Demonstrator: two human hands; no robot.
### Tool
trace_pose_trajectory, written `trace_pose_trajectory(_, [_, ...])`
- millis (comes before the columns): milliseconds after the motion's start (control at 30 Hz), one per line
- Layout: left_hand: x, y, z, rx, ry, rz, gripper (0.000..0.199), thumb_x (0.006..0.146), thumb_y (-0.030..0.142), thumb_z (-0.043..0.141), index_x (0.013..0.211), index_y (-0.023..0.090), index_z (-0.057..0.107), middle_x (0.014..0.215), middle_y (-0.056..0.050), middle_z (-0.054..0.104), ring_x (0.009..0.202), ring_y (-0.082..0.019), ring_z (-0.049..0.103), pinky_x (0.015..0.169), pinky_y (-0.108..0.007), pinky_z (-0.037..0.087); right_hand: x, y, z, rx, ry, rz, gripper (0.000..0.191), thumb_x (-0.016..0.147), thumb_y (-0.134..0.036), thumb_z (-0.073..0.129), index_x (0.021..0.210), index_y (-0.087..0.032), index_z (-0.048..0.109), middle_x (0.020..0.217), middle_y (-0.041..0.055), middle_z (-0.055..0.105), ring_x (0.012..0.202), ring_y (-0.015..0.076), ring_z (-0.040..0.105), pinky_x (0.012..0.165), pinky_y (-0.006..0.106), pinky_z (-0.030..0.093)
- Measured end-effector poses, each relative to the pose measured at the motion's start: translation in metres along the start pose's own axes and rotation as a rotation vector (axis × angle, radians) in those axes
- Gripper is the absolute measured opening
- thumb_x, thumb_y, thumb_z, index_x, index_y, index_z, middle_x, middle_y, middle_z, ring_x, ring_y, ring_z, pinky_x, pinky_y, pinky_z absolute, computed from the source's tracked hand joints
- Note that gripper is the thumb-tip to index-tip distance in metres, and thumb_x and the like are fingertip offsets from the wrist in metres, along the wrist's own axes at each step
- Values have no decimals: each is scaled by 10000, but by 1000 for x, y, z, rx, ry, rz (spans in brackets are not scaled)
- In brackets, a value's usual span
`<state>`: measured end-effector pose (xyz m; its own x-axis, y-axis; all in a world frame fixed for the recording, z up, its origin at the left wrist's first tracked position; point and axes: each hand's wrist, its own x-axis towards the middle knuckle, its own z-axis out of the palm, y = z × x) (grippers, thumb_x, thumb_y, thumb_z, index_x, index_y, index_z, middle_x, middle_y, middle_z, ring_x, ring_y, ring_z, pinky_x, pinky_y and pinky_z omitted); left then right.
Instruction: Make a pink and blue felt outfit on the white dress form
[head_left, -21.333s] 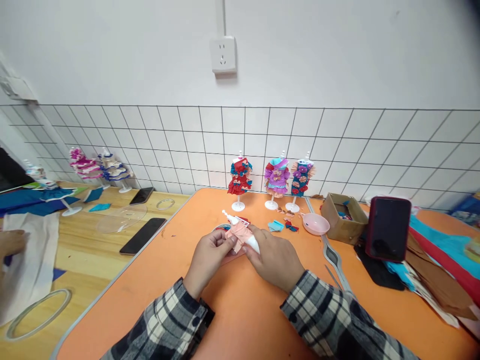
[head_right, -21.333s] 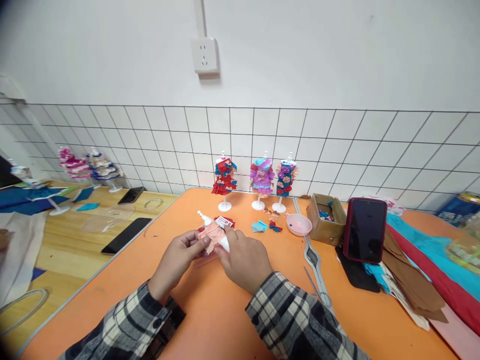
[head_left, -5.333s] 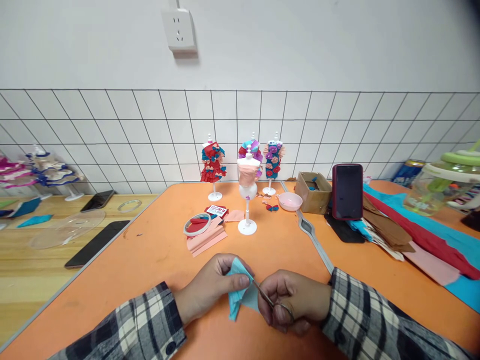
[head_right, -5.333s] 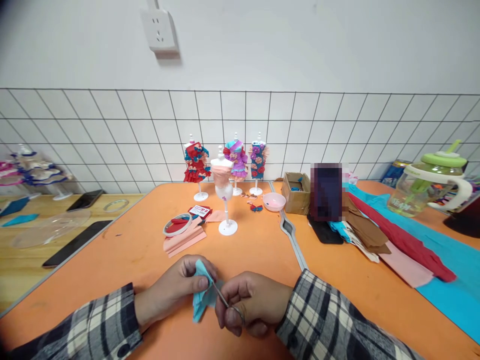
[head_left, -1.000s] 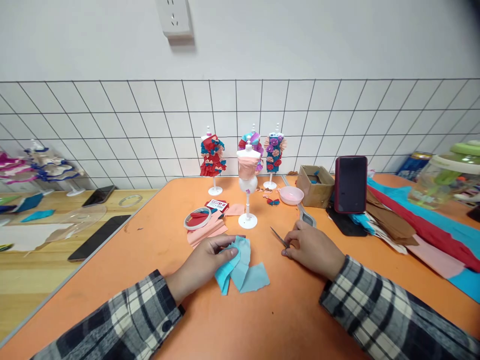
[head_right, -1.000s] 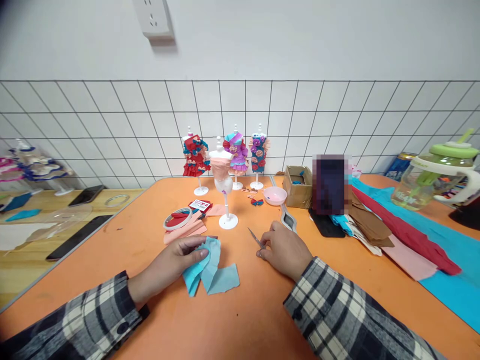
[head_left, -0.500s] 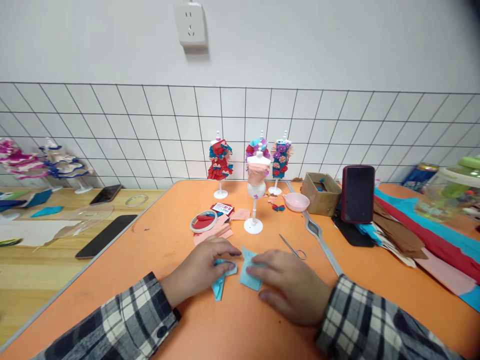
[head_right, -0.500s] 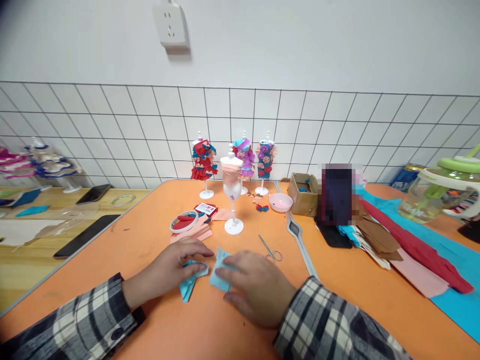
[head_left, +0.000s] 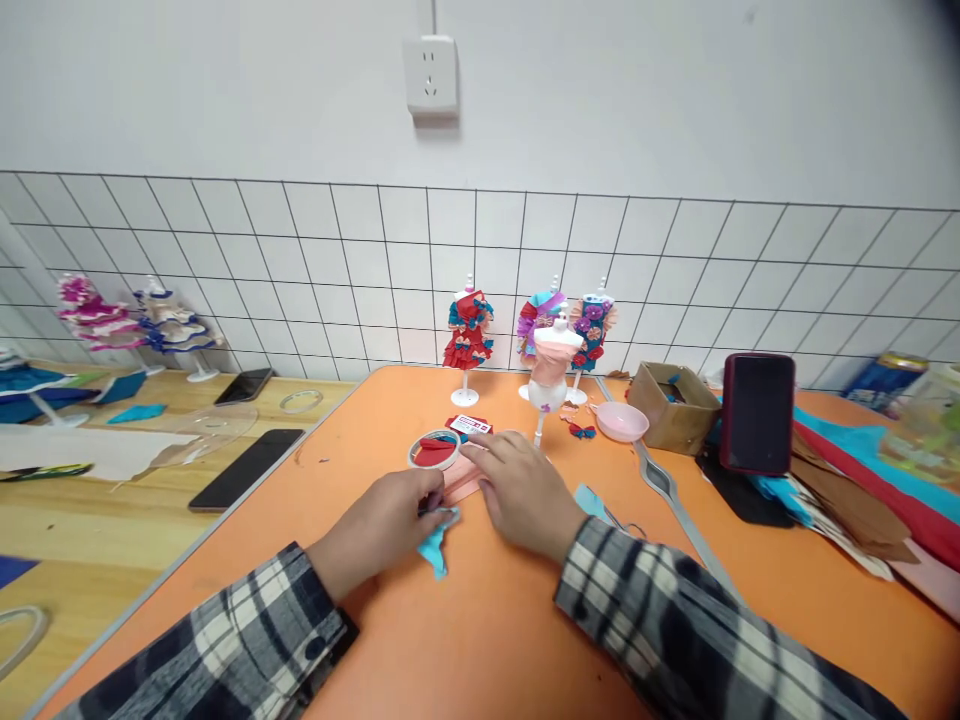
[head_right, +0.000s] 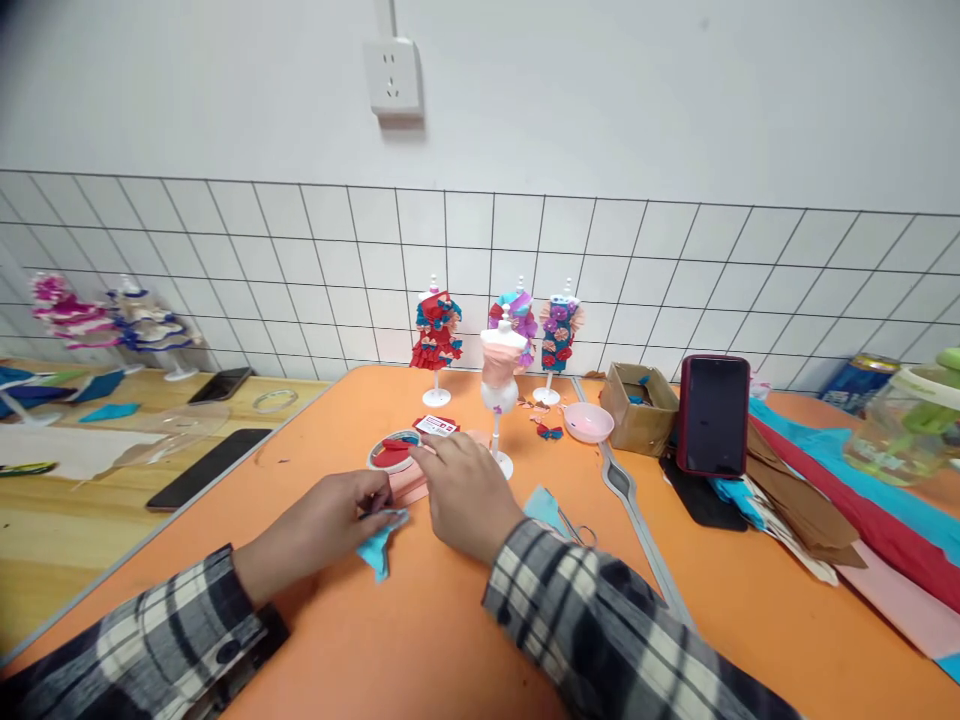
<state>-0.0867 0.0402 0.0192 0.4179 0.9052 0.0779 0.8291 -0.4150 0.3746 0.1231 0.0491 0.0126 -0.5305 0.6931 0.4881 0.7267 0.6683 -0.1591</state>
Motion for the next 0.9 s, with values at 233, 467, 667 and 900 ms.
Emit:
trace_pose_trajectory(233, [-4,-8,-9,-107,-66,125,231,688,347,755,710,188,588,855,-4,597,758,-159,557,647,-237,428,39,13,53,98,-159,-12,319,838,-182,558,1140,-246,639,1134,35,673,1031,244,516,915,377,384])
trace_pose_trajectory(467, [-15,-5,-10,-218,-442,184,155,697,140,670,827,218,706,898,8,668,745,-134,623,649,-199,464,32,27,65,180,-104,100,209,909,-223,530,1060,-232,674,1084,34,691,1025,206,555,887,310,395])
trace_pose_trajectory(667, [-3,-14,-5,-41,-145,82,213,812,192,533,907,223,722,905,-16,721,819,-181,638,735,-257,453,33,30,65,245,-68,167,210,910,-283,554,1077,-222,665,1052,41,698,1006,199,581,862,291,401])
trace_pose_trajectory(900, [-7,-13,-18,-151,-298,57,308,704,354,707,993,244,703,955,-4,698,807,-185,625,696,-237,451,31,29,61,281,-57,205,211,907,-285,552,1067,-211,669,1065,54,698,1013,194,596,851,285,406])
